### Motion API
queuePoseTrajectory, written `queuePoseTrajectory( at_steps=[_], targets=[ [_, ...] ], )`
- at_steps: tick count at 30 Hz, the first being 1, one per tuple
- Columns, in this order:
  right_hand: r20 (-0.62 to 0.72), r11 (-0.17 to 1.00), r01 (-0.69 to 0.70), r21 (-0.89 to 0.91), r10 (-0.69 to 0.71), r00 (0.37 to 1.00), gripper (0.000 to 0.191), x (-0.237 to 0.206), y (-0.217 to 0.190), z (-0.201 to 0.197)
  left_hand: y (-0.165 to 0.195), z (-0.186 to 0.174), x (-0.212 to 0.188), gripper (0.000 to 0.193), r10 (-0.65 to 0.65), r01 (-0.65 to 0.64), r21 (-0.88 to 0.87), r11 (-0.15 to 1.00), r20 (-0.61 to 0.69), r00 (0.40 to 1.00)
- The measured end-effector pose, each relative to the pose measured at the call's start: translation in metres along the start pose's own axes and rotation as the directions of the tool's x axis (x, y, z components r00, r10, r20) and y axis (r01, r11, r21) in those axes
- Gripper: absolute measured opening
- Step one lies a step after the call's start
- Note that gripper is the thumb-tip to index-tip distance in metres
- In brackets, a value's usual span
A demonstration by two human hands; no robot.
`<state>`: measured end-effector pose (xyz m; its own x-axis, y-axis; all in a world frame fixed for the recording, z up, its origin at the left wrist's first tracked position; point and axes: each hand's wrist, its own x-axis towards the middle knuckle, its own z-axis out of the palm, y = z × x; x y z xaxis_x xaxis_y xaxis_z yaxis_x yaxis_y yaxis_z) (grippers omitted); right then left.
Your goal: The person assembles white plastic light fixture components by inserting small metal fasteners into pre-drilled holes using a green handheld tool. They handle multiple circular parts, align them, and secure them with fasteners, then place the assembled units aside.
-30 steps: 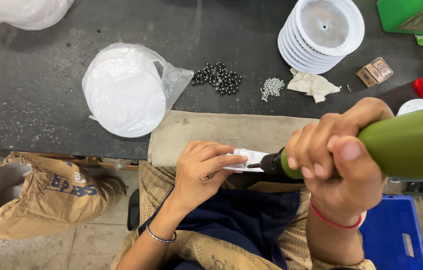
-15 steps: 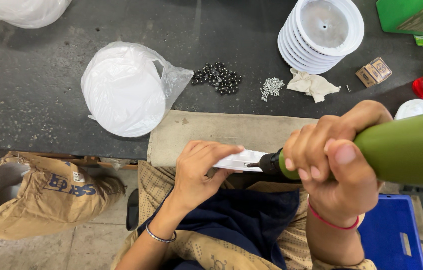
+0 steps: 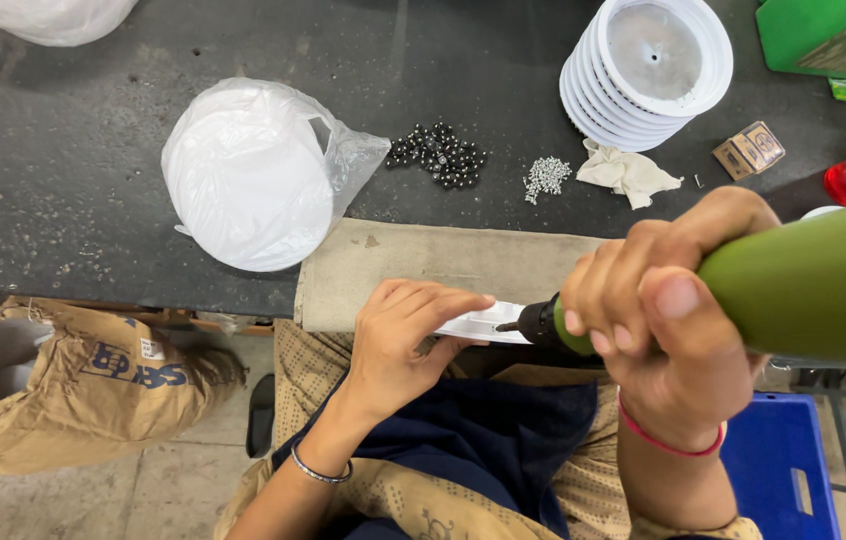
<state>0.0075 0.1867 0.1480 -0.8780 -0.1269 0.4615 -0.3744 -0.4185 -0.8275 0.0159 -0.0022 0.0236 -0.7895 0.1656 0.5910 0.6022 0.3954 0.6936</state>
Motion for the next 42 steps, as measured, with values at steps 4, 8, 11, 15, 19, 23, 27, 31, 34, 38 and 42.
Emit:
queuePoseTrajectory(
  at_steps=[4, 8, 11, 15, 19, 23, 27, 31, 34, 38, 42],
  targets=[
    [0.029, 1.000, -0.003, -0.006, 0.003, 1.000, 0.022, 0.000, 0.000, 0.002, 0.000, 0.000, -0.001, 0.051, 0.009, -0.009, 0.010, 1.000, 0.004, 1.000],
    [0.030, 1.000, -0.007, -0.018, 0.007, 1.000, 0.022, 0.001, 0.002, 0.004, -0.001, 0.000, -0.002, 0.051, 0.026, -0.026, 0.023, 0.999, 0.005, 1.000],
    [0.025, 1.000, -0.011, -0.022, 0.011, 1.000, 0.021, 0.000, 0.001, 0.005, -0.001, 0.000, -0.003, 0.051, 0.016, -0.016, 0.016, 1.000, -0.004, 1.000],
    [0.037, 1.000, -0.006, -0.010, 0.006, 0.999, 0.021, -0.001, 0.002, 0.006, -0.001, 0.001, -0.004, 0.054, -0.040, 0.040, -0.002, 0.999, -0.014, 0.999],
    [0.022, 1.000, -0.025, -0.005, 0.025, 0.999, 0.018, 0.002, 0.005, 0.005, -0.004, 0.002, -0.004, 0.061, -0.038, 0.038, -0.011, 0.999, -0.043, 0.998],
    [0.047, 0.999, -0.044, 0.028, 0.043, 0.998, 0.019, 0.009, 0.008, 0.004, -0.007, 0.003, -0.002, 0.066, -0.068, 0.066, -0.035, 0.997, -0.069, 0.995],
    [0.051, 0.999, -0.046, -0.022, 0.048, 0.998, 0.018, 0.014, 0.011, 0.008, -0.007, 0.004, 0.002, 0.066, -0.065, 0.065, -0.009, 0.998, -0.077, 0.995],
    [0.083, 0.997, -0.013, -0.072, 0.019, 0.996, 0.019, 0.012, 0.004, 0.011, -0.001, 0.002, 0.004, 0.062, -0.054, 0.054, -0.001, 0.999, -0.084, 0.995],
    [0.028, 0.997, 0.037, -0.060, -0.036, 0.999, 0.016, 0.016, 0.002, 0.005, 0.003, -0.005, 0.001, 0.058, -0.028, 0.029, 0.002, 1.000, -0.058, 0.998],
    [-0.113, 0.980, 0.094, -0.177, -0.115, 0.987, 0.017, 0.037, 0.020, -0.020, 0.004, -0.008, -0.004, 0.049, 0.001, -0.001, 0.009, 1.000, -0.003, 1.000],
    [-0.110, 0.899, 0.034, -0.437, -0.091, 0.990, 0.014, 0.057, 0.045, -0.061, -0.004, -0.007, -0.012, 0.041, -0.072, 0.074, -0.045, 0.996, 0.047, 0.996]
  ],
)
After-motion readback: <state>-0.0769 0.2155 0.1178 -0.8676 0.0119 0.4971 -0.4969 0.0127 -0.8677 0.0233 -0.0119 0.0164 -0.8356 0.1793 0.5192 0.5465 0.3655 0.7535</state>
